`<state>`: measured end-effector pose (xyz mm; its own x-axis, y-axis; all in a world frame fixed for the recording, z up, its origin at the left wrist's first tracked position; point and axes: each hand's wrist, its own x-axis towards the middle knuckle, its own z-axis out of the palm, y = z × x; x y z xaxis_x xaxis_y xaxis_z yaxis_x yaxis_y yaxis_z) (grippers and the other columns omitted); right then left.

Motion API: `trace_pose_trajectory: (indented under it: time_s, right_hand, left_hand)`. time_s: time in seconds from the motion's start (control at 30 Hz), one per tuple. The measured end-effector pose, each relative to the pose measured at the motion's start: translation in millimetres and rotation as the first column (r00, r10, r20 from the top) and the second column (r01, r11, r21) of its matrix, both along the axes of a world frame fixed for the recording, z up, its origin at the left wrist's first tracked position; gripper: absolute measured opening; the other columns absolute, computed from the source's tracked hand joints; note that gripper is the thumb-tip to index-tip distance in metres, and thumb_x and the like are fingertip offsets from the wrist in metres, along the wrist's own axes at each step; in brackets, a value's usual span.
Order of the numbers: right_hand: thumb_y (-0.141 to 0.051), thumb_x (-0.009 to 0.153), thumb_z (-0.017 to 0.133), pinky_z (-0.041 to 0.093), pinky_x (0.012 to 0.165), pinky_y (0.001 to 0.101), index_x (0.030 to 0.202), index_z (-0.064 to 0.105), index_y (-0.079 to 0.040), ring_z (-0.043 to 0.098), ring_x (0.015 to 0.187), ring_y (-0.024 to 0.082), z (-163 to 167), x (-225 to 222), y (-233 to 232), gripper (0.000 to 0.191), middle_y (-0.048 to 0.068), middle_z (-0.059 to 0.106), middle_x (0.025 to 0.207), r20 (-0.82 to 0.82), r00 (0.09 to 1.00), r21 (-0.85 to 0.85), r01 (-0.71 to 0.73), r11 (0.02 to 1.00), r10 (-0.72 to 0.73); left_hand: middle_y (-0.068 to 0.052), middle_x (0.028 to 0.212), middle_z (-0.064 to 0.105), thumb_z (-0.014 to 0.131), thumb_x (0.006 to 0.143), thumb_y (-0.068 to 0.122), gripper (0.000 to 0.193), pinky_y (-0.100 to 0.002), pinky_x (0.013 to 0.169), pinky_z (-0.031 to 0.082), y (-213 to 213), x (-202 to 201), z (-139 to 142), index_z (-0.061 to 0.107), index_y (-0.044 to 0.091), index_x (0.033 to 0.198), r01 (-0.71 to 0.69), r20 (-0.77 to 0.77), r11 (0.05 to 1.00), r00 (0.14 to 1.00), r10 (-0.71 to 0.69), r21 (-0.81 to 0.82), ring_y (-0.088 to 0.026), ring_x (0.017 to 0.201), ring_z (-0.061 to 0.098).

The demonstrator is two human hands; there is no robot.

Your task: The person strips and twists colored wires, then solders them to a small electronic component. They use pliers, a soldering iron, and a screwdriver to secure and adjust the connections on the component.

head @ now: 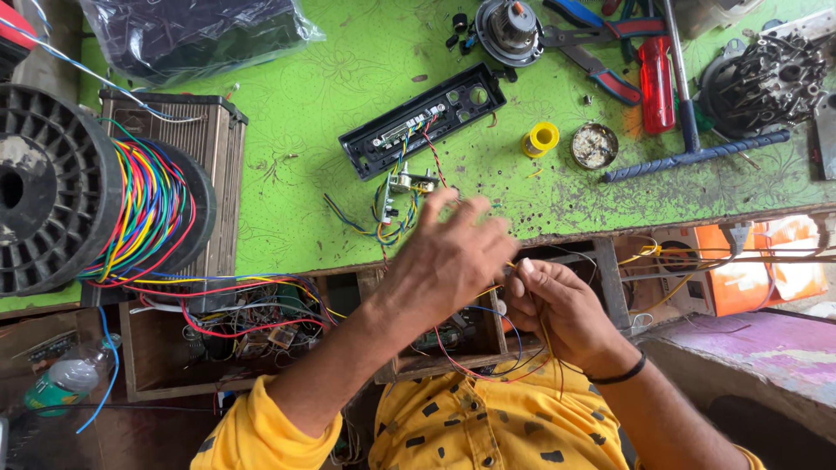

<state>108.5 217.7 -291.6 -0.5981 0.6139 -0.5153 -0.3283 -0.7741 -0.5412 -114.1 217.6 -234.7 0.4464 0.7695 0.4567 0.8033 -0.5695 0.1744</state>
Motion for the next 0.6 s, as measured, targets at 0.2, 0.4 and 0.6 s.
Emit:
trace_pose_trajectory:
  time_s: [0.2, 0.4, 0.6]
  right_hand:
    - [-0.027, 0.104, 0.058, 0.039, 0.054, 0.0273, 0.087, 0.06, -0.002, 0.046, 0.059, 0.013, 20, -4, -6, 0.03, 0.004, 0.052, 0.07, 0.432, 0.898, 0.586, -0.208, 0.783, -0.085]
    - [-0.027, 0.107, 0.057, 0.038, 0.056, 0.029, 0.084, 0.056, -0.006, 0.044, 0.059, 0.013, 30, 1, -10, 0.031, 0.001, 0.048, 0.068, 0.673, 0.529, 0.734, -0.563, 0.38, -0.517]
    - [-0.027, 0.109, 0.055, 0.037, 0.058, 0.0306, 0.081, 0.052, -0.009, 0.041, 0.058, 0.014, 3, -1, -5, 0.034, -0.002, 0.043, 0.066, -0.202, 0.979, -0.085, -0.007, 0.996, -0.01]
  left_hand:
    - [0.001, 0.087, 0.068, 0.062, 0.094, 0.016, 0.01, -0.05, 0.106, 0.038, 0, -2, 3, 0.068, 0.014, 0.086, 0.137, 0.062, 0.971, 0.99, -0.127, -0.195, -0.021, 0.105, 0.061]
    - [0.001, 0.079, 0.067, 0.064, 0.091, 0.016, 0.01, -0.05, 0.107, 0.041, 2, -7, -4, 0.068, 0.017, 0.082, 0.064, -0.087, 0.992, 0.993, -0.073, -0.105, -0.019, 0.099, 0.062]
    - [0.002, 0.078, 0.064, 0.065, 0.099, 0.018, 0.018, -0.045, 0.096, 0.044, 6, -17, -12, 0.066, 0.017, 0.081, 0.117, -0.15, 0.988, 0.984, -0.102, 0.097, -0.02, 0.101, 0.063]
